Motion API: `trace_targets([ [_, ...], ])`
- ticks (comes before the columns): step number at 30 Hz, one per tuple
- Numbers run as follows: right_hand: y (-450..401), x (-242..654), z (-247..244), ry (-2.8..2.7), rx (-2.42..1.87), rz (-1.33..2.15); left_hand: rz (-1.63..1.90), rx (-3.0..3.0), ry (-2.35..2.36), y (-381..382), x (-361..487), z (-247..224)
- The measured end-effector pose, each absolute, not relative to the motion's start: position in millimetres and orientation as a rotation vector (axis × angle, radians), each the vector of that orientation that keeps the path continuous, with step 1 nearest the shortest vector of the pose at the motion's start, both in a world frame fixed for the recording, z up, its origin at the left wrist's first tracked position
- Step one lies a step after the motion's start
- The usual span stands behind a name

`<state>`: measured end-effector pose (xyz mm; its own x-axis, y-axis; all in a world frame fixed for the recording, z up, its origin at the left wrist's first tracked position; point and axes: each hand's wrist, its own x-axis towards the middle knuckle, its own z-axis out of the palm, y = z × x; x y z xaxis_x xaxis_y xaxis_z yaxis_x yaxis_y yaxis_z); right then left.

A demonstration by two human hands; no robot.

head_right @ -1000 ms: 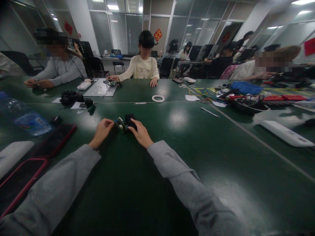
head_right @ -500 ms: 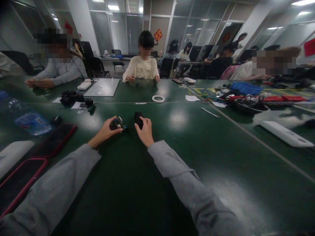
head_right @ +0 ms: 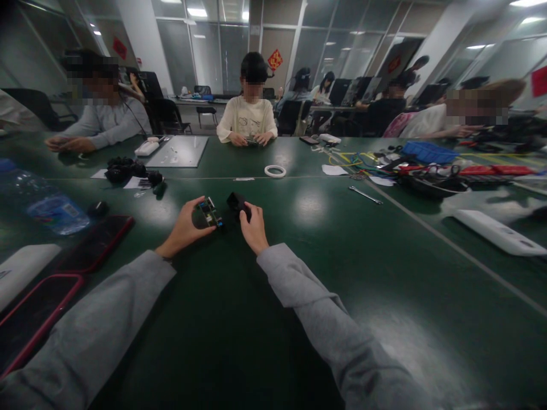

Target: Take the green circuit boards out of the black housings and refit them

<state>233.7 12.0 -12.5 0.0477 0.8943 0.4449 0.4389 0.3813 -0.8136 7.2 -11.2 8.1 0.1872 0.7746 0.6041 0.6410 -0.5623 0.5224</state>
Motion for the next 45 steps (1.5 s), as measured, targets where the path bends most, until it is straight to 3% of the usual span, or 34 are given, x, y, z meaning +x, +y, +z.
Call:
trace_targets([
  [36, 10.6, 231.5, -12.0, -1.645, -1.230, 0.526, 1.202, 2.621, 1.282, -23.3, 13.5, 20.0],
  [45, 10.8, 231.3, -12.2, -1.639, -1.218, 0.520, 1.264, 2.474, 1.347, -20.7, 13.1, 19.0],
])
